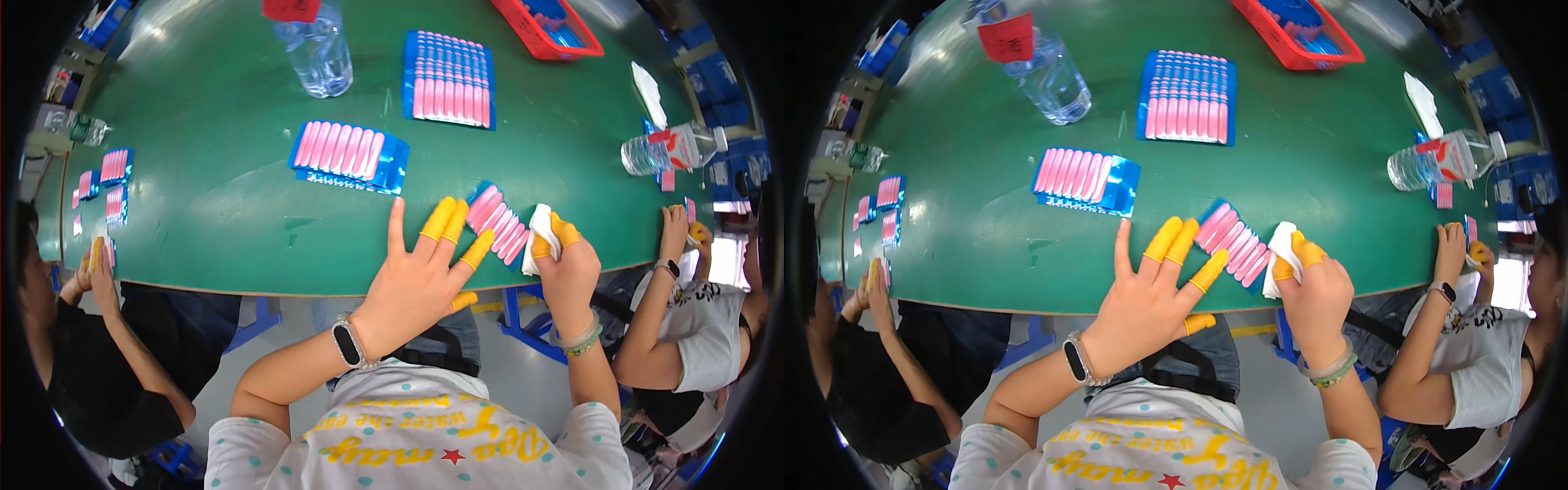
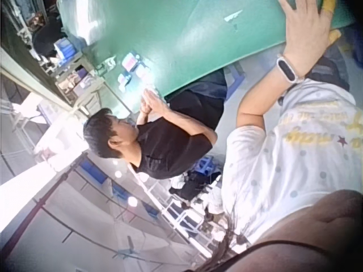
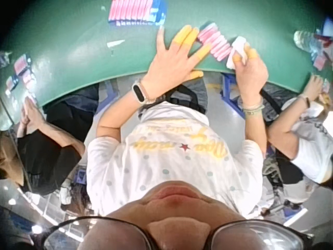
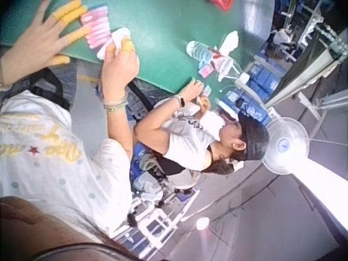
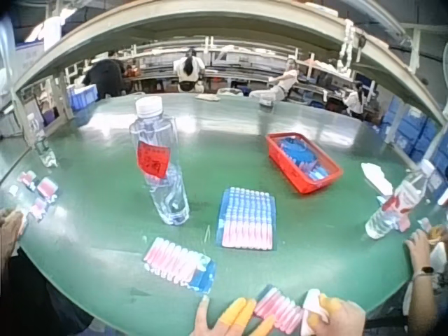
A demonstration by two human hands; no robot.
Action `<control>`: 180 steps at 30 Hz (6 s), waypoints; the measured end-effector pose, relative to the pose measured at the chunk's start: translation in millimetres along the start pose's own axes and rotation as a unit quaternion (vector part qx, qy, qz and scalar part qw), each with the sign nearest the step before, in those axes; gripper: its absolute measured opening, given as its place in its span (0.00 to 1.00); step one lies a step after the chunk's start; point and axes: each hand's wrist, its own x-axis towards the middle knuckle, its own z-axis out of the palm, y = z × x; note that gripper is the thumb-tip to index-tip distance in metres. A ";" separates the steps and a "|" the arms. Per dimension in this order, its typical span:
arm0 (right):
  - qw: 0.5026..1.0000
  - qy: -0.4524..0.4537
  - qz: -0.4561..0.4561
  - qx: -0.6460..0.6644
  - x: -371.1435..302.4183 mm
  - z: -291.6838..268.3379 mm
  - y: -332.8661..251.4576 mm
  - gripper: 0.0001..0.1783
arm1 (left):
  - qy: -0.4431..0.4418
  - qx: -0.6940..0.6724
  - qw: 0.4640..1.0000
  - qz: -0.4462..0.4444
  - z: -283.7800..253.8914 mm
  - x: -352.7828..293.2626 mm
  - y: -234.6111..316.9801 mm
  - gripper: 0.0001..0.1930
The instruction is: The person cleans small plastic parts on a factory table by wiping them with a cleaning cloth moistened with liquid from a bottle.
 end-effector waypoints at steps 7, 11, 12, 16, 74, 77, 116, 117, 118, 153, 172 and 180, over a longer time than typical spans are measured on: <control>0.924 -0.023 0.162 0.344 5.4 3.5 -20.9 0.14 | 0.091 0.069 0.977 -0.181 -45.1 -19.3 -46.8 0.34; 0.897 -0.007 0.166 0.410 20.1 12.9 -23.5 0.13 | 0.074 0.125 0.959 -0.244 -56.2 -36.4 -82.2 0.32; 0.877 -0.013 0.185 0.444 22.7 15.3 -21.7 0.12 | 0.057 0.136 0.960 -0.239 -53.4 -37.1 -84.2 0.31; 0.801 0.029 0.256 0.540 26.2 24.2 -11.6 0.11 | 0.062 0.133 0.969 -0.197 -42.2 -22.1 -76.6 0.31; 0.977 -0.075 -0.189 0.064 46.2 26.1 -50.8 0.14 | -0.022 0.061 0.998 -0.022 4.7 -18.0 -1.7 0.25; 0.980 -0.074 -0.160 0.095 48.5 22.2 -47.3 0.18 | -0.017 0.067 0.997 -0.025 5.8 -19.4 -1.7 0.26; 0.999 -0.018 -0.006 0.034 3.2 1.9 -25.6 0.20 | 0.002 0.068 0.998 0.000 5.8 -14.1 -1.5 0.30; 0.999 -0.019 -0.003 0.032 2.3 2.0 -24.9 0.20 | 0.001 0.066 0.998 0.003 6.0 -13.9 -0.7 0.30; 1.000 -0.018 -0.004 0.013 1.7 2.3 -26.2 0.20 | -0.005 0.070 0.998 -0.001 5.6 -14.7 -0.7 0.30; 0.882 0.025 0.196 0.427 20.5 25.8 -2.5 0.13 | 0.089 0.137 0.983 -0.080 -43.4 54.1 -47.2 0.38; 0.963 -0.041 0.027 0.266 64.1 11.6 -4.5 0.18 | -0.042 -0.031 0.999 0.000 -11.2 21.1 4.4 0.34; 0.985 -0.106 -0.060 0.118 71.0 19.4 -33.4 0.15 | -0.037 -0.028 0.999 -0.010 -0.7 16.4 4.9 0.26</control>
